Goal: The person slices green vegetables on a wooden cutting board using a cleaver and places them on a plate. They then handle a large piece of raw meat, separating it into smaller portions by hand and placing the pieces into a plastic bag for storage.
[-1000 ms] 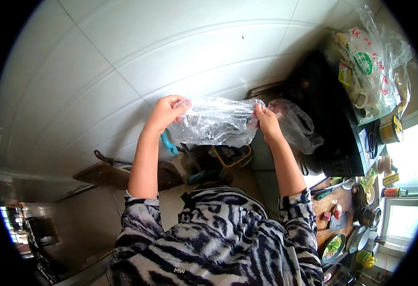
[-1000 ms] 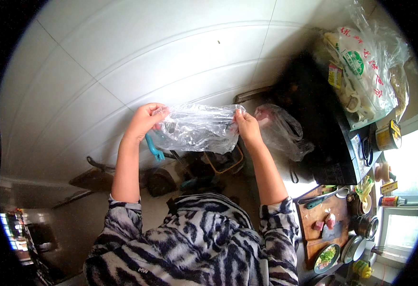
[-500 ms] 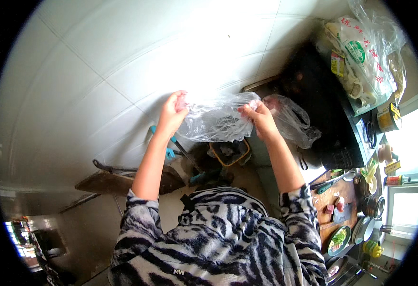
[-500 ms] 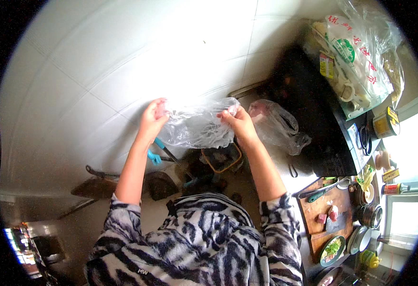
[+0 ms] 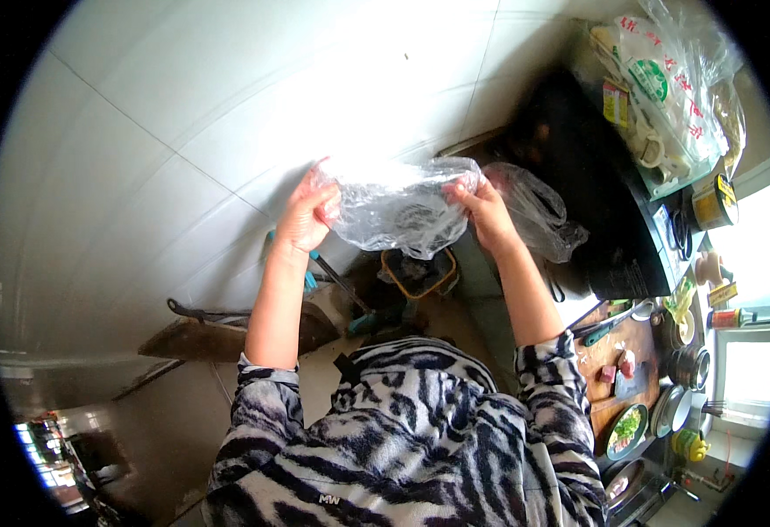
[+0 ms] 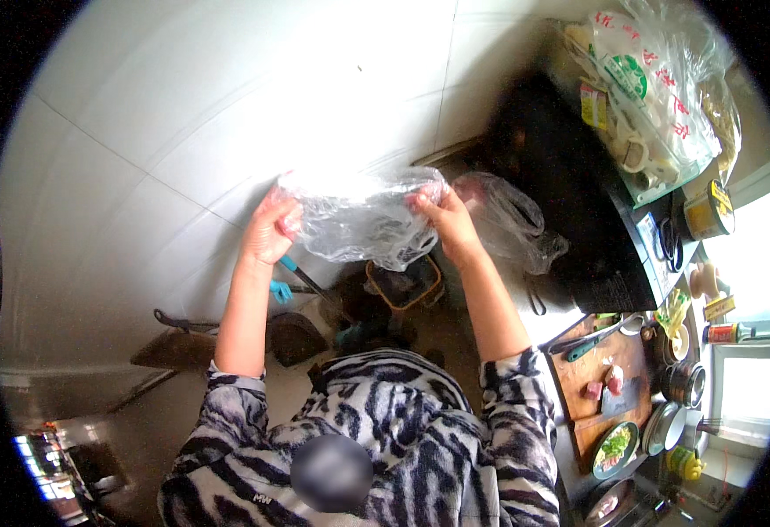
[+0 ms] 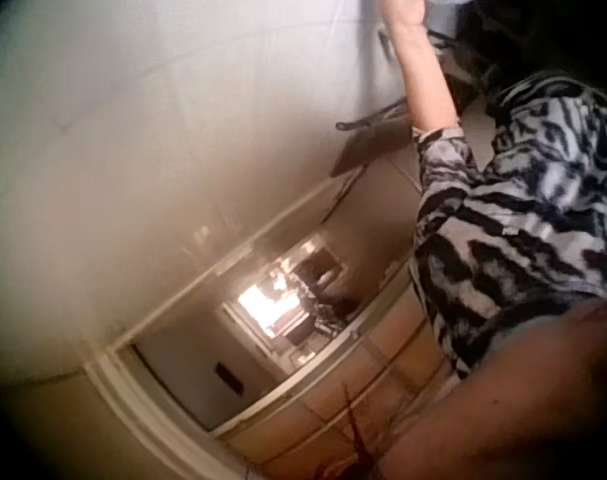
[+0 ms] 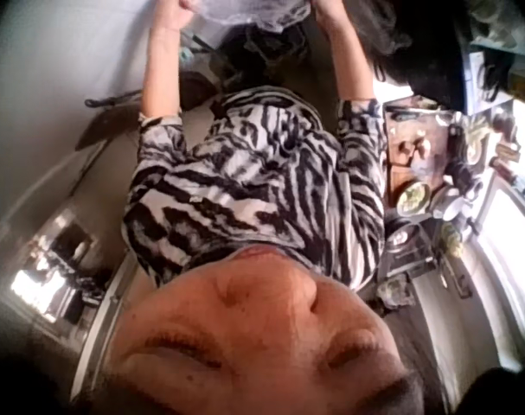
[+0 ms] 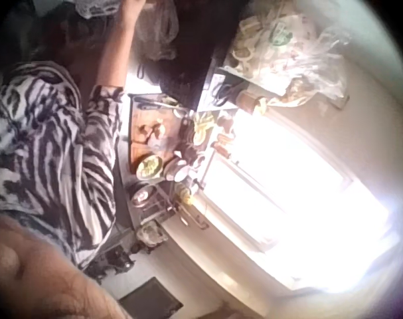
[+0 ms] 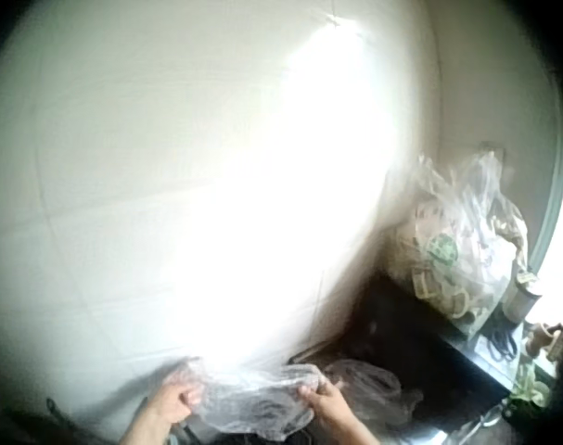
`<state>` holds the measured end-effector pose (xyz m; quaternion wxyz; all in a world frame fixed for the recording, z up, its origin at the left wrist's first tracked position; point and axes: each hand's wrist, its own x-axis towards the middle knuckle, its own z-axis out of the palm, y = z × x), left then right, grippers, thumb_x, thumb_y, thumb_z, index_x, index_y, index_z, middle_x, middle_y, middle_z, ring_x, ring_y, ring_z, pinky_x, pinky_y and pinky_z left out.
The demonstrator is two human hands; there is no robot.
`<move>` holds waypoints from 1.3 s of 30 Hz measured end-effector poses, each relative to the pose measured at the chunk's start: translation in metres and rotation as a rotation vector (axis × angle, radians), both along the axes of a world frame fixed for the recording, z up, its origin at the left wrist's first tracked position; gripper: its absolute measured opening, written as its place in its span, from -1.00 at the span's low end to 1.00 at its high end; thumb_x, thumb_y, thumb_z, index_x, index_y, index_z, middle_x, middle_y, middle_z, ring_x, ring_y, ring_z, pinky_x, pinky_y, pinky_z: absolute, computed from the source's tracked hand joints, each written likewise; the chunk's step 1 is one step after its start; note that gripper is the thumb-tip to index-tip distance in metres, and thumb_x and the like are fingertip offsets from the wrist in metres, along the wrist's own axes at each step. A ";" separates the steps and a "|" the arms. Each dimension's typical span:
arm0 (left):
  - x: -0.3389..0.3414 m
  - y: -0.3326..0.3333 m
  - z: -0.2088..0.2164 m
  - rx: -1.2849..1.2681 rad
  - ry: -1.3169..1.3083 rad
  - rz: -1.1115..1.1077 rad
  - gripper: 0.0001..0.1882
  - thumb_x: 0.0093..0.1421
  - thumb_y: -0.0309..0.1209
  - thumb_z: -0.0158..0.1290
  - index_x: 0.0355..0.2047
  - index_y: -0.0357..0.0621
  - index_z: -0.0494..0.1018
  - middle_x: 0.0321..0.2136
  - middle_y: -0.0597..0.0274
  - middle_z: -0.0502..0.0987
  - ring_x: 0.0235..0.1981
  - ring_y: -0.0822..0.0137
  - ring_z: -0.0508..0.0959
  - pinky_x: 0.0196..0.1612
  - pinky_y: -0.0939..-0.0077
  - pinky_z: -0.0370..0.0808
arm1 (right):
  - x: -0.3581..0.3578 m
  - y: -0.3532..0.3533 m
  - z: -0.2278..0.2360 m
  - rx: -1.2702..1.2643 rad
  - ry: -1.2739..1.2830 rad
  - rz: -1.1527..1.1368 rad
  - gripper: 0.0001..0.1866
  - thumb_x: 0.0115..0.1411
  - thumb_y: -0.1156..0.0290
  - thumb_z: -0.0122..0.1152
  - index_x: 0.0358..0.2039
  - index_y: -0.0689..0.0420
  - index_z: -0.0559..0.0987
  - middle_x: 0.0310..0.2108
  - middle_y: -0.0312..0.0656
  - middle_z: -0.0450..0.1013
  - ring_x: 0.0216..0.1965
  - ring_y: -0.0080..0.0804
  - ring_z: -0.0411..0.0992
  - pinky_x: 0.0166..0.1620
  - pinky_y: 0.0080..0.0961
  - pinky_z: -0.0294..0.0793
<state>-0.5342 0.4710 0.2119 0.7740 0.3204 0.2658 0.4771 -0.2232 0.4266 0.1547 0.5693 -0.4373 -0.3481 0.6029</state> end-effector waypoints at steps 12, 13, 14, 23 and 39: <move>0.011 -0.015 0.017 0.572 0.891 0.376 -0.58 0.12 -0.73 -0.12 -0.02 -0.13 0.42 -0.23 0.30 0.54 -0.48 0.67 0.40 -0.62 0.78 0.25 | 0.017 -0.006 -0.011 0.053 -0.052 0.109 -0.74 0.14 0.56 0.16 -0.11 0.18 0.52 -0.21 -0.26 0.54 -0.20 -0.49 0.46 -0.07 -0.55 0.40; 0.005 -0.004 0.006 0.625 0.944 0.442 -0.59 0.13 -0.72 -0.13 -0.02 -0.15 0.42 -0.24 0.30 0.54 -0.53 0.69 0.35 -0.62 0.77 0.24 | 0.016 -0.007 -0.002 0.004 0.110 0.094 -0.70 0.12 0.59 0.16 -0.09 0.19 0.50 -0.18 -0.25 0.53 -0.20 -0.46 0.47 -0.03 -0.53 0.38; 0.010 -0.011 0.010 0.523 0.934 0.411 -0.59 0.11 -0.73 -0.13 -0.04 -0.16 0.43 -0.25 0.29 0.54 -0.53 0.67 0.38 -0.60 0.77 0.27 | 0.027 -0.005 -0.010 0.032 0.266 0.159 -0.64 0.10 0.59 0.15 -0.04 0.20 0.48 -0.19 -0.24 0.53 -0.19 -0.44 0.48 0.00 -0.51 0.36; 0.023 -0.019 0.032 0.192 0.586 0.148 -0.65 0.18 -0.66 -0.12 -0.03 -0.22 0.43 -0.15 0.18 0.54 -0.68 0.68 0.25 -0.67 0.76 0.21 | 0.023 -0.007 0.014 -0.066 0.153 0.181 -0.63 0.27 0.41 0.13 0.09 0.15 0.47 -0.25 -0.30 0.54 -0.28 -0.58 0.41 -0.14 -0.64 0.34; -0.006 -0.029 -0.005 -0.054 0.883 0.070 -0.42 0.40 0.02 -0.28 -0.06 -0.34 0.37 -0.59 0.14 0.52 -0.70 0.43 0.46 -0.66 0.62 0.32 | 0.010 -0.001 0.039 0.072 0.036 0.194 -0.56 0.38 0.12 -0.14 0.15 0.08 0.40 -0.15 -0.27 0.52 -0.20 -0.52 0.35 -0.18 -0.55 0.31</move>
